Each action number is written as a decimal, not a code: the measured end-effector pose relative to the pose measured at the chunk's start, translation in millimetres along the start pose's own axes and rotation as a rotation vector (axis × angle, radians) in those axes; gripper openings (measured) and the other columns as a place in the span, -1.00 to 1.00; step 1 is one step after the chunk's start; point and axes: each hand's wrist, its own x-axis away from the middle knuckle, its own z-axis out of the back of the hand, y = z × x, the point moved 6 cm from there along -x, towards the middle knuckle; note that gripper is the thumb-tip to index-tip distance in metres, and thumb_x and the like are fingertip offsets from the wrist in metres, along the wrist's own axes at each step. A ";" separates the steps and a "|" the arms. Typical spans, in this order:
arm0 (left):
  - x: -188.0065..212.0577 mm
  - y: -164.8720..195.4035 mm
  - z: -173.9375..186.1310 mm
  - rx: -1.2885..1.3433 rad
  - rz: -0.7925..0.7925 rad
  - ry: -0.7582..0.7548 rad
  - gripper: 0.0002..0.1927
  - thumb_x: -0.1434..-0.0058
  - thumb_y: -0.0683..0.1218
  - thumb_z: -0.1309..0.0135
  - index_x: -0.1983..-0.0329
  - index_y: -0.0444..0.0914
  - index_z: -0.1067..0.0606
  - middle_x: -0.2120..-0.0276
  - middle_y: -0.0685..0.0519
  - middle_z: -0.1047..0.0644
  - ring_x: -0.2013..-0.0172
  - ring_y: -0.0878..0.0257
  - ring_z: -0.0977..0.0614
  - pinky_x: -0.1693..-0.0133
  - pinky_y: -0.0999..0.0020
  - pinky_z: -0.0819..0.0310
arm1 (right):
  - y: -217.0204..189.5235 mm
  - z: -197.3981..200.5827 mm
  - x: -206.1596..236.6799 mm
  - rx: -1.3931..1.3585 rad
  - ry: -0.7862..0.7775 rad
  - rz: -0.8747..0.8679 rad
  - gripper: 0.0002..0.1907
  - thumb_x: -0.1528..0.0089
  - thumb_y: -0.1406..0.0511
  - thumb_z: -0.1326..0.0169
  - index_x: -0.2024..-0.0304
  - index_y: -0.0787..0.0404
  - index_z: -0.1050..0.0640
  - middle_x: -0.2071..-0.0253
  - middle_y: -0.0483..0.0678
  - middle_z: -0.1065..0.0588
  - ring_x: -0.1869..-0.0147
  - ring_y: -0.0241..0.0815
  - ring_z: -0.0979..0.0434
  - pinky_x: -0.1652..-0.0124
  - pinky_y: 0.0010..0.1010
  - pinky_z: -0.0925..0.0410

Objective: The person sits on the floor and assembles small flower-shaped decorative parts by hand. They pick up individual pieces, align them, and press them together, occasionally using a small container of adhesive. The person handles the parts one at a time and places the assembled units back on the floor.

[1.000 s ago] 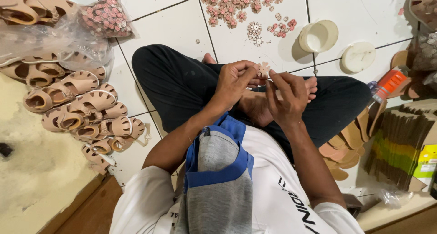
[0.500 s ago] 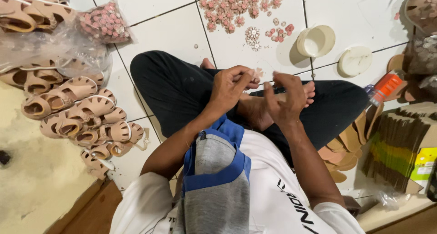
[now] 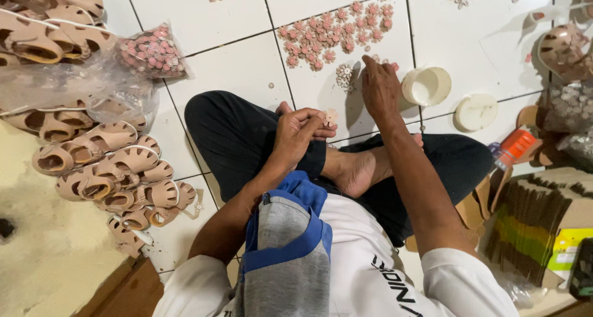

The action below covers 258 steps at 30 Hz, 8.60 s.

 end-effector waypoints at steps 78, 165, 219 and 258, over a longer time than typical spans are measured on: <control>79.7 35.0 -84.4 -0.041 -0.119 -0.222 -0.74 -0.45 -0.10 -0.02 0.06 -0.44 -0.52 0.29 -0.12 -0.68 0.25 0.22 -0.76 0.19 0.40 -0.72 | -88.9 142.3 150.4 -1.280 0.109 -0.369 -0.56 -0.35 0.54 -0.15 -0.26 0.37 -0.37 0.15 -0.02 -0.57 0.07 -0.34 -0.61 0.02 -0.47 -0.54; -93.5 -8.7 -58.7 0.260 0.080 -0.183 -0.74 -0.37 -0.08 -0.04 0.01 -0.34 -0.55 0.23 -0.09 -0.67 0.30 0.27 -0.70 0.23 0.41 -0.63 | -21.5 69.1 124.3 -0.227 0.270 -0.108 -0.67 -0.28 0.52 -0.17 -0.11 0.35 -0.51 0.24 0.12 -0.54 0.22 0.02 -0.57 0.22 -0.24 -0.42; 55.8 16.0 -93.2 -0.062 0.001 -0.223 -0.72 -0.43 -0.07 -0.06 0.09 -0.43 -0.57 0.33 -0.03 -0.64 0.36 0.31 -0.68 0.27 0.48 -0.62 | -81.9 172.8 138.7 -0.567 0.109 -0.017 -0.52 -0.31 0.48 -0.23 -0.27 0.32 -0.43 0.14 0.02 -0.61 0.05 -0.20 -0.66 0.05 -0.43 -0.48; 57.4 20.7 -97.6 -0.019 -0.164 -0.157 -0.71 -0.48 -0.10 -0.01 0.02 -0.47 -0.54 0.26 -0.08 -0.66 0.20 0.30 -0.71 0.04 0.41 -0.67 | -105.2 157.3 161.2 -0.052 0.455 0.260 -0.65 -0.21 0.49 -0.36 -0.05 0.29 -0.64 0.16 -0.05 -0.51 0.07 -0.09 -0.51 0.04 -0.28 -0.38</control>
